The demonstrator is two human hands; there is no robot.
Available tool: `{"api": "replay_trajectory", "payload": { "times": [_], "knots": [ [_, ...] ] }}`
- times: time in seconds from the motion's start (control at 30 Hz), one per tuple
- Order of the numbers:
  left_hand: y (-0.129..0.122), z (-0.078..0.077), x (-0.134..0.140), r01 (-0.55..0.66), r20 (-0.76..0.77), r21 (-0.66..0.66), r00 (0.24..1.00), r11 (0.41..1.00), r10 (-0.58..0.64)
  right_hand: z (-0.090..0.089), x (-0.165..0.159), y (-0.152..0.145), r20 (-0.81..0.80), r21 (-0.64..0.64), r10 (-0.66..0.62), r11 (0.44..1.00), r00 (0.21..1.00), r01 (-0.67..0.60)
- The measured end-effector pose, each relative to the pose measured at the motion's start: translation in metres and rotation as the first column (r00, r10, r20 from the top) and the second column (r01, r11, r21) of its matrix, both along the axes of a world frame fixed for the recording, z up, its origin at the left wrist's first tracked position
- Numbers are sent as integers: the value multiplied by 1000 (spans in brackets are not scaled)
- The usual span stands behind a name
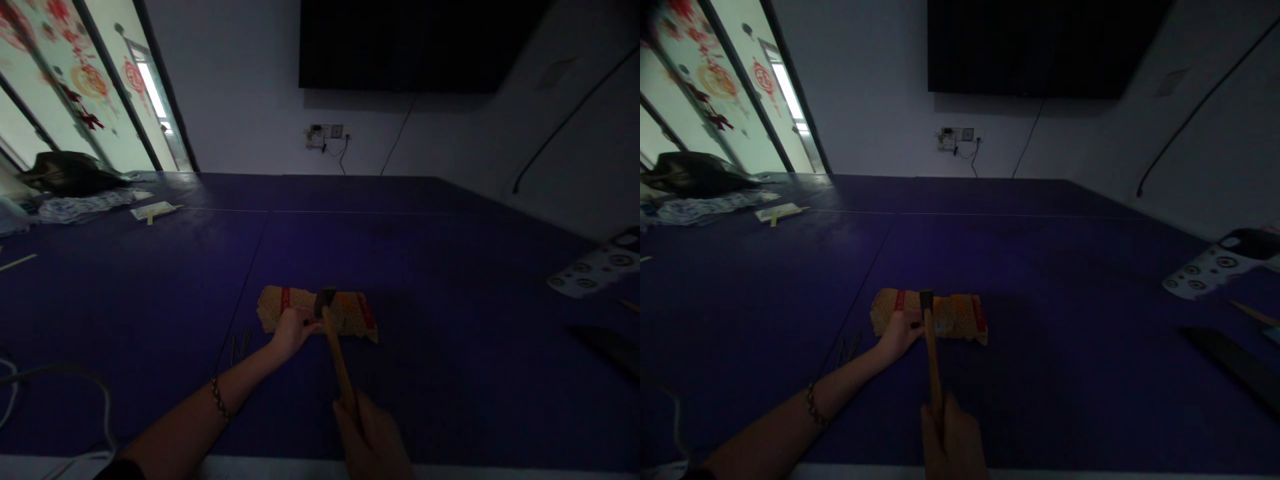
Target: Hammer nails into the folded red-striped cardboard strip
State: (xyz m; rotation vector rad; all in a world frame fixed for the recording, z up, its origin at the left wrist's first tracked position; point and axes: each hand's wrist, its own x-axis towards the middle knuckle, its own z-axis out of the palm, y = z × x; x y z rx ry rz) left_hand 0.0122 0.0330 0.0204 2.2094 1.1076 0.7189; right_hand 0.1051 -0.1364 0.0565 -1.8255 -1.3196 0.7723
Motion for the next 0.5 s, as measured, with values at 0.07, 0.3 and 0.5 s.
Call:
{"api": "replay_trajectory", "payload": {
  "times": [0.07, 0.3, 0.5],
  "knots": [
    [-1, 1, 0, 18, 12, 14, 1000, 1000, -19, 1, 0, -1, -22, -11, -2, 1000, 1000, 1],
    [-4, 3, 0, -1, 14, 25, 1000, 1000, 1, -7, -2, -1, 30, 15, -31, 999, 999, 31],
    [-1, 0, 0, 20, 6, 2, 1000, 1000, -20, -10, -3, -2, 20, 31, -21, 999, 1000, 21]
  ]
}}
